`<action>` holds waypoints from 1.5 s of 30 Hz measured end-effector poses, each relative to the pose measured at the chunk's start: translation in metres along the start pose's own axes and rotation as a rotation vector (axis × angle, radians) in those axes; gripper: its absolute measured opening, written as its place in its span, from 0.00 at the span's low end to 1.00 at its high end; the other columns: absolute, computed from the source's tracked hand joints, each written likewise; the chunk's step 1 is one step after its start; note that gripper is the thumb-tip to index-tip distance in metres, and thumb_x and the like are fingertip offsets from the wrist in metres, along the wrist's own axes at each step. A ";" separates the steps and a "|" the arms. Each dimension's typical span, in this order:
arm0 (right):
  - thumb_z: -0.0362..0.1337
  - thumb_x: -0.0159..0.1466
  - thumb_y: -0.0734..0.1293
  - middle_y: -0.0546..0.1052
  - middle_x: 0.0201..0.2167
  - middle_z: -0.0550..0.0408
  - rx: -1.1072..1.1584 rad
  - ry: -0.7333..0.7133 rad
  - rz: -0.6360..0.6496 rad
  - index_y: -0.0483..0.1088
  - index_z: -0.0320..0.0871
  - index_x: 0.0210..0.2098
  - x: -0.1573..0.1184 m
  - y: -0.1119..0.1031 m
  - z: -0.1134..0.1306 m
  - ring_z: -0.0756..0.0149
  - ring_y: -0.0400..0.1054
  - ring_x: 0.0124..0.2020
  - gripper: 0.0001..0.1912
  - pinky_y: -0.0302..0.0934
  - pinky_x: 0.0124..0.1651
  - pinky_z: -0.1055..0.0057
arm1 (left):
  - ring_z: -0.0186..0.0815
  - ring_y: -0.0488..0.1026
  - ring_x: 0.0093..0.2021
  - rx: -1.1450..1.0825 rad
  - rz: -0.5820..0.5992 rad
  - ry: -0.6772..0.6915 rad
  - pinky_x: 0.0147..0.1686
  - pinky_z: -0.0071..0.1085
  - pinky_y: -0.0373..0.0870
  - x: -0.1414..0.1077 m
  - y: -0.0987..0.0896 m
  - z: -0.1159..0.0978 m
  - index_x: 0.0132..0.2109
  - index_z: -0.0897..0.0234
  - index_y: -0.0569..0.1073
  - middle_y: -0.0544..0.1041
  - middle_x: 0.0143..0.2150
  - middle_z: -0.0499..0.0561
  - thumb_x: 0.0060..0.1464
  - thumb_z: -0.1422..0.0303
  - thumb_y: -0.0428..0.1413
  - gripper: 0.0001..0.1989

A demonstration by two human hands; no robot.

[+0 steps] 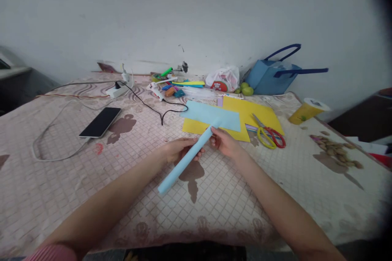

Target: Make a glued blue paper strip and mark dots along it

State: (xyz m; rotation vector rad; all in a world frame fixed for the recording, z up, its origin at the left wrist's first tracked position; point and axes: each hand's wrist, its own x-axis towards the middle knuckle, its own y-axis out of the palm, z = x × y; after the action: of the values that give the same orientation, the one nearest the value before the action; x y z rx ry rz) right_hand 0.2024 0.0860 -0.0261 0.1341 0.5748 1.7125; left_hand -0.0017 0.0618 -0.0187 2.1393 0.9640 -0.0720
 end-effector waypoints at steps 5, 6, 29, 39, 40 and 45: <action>0.43 0.49 0.73 0.67 0.18 0.64 0.050 -0.022 -0.064 0.66 0.44 0.26 0.007 -0.007 -0.003 0.77 0.58 0.17 0.13 0.53 0.18 0.77 | 0.35 0.75 0.33 0.024 0.109 -0.027 0.36 0.32 0.73 -0.004 0.002 0.000 0.41 0.72 0.72 0.77 0.38 0.60 0.56 0.69 0.53 0.09; 0.44 0.50 0.73 0.67 0.18 0.64 0.056 -0.016 -0.060 0.67 0.44 0.27 0.007 -0.007 -0.002 0.76 0.59 0.18 0.14 0.53 0.18 0.77 | 0.35 0.75 0.33 0.027 0.108 -0.022 0.36 0.32 0.73 -0.004 0.002 0.000 0.41 0.72 0.72 0.77 0.37 0.59 0.55 0.70 0.54 0.09; 0.44 0.52 0.71 0.69 0.19 0.61 -0.048 -0.028 0.009 0.69 0.41 0.26 -0.015 0.020 -0.007 0.76 0.60 0.19 0.13 0.53 0.20 0.76 | 0.38 0.73 0.36 0.220 -0.171 0.120 0.35 0.32 0.67 -0.003 -0.004 -0.012 0.38 0.73 0.76 0.76 0.40 0.62 0.55 0.46 0.43 0.33; 0.45 0.54 0.70 0.71 0.24 0.60 -0.050 -0.060 0.026 0.72 0.43 0.32 -0.016 0.023 -0.010 0.75 0.62 0.22 0.12 0.55 0.23 0.76 | 0.36 0.74 0.34 0.219 -0.102 0.008 0.35 0.30 0.68 -0.003 0.000 -0.005 0.43 0.72 0.75 0.77 0.39 0.60 0.54 0.56 0.53 0.21; 0.45 0.54 0.70 0.71 0.24 0.60 -0.063 -0.069 0.037 0.72 0.43 0.33 -0.016 0.023 -0.011 0.75 0.62 0.23 0.12 0.55 0.24 0.75 | 0.36 0.74 0.35 0.203 -0.068 -0.006 0.35 0.30 0.68 -0.003 0.003 -0.004 0.43 0.71 0.74 0.78 0.39 0.60 0.54 0.57 0.54 0.20; 0.46 0.56 0.68 0.71 0.23 0.60 -0.059 -0.050 0.086 0.71 0.44 0.35 -0.015 0.021 -0.012 0.73 0.63 0.23 0.13 0.55 0.24 0.74 | 0.32 0.74 0.34 0.121 -0.030 0.005 0.35 0.26 0.68 -0.006 0.009 -0.002 0.44 0.72 0.74 0.78 0.36 0.57 0.53 0.65 0.56 0.15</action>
State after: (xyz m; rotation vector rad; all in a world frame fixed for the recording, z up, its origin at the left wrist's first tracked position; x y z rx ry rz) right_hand 0.1823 0.0657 -0.0238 0.1613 0.4863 1.8029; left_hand -0.0005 0.0550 -0.0095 2.2366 1.0174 -0.1434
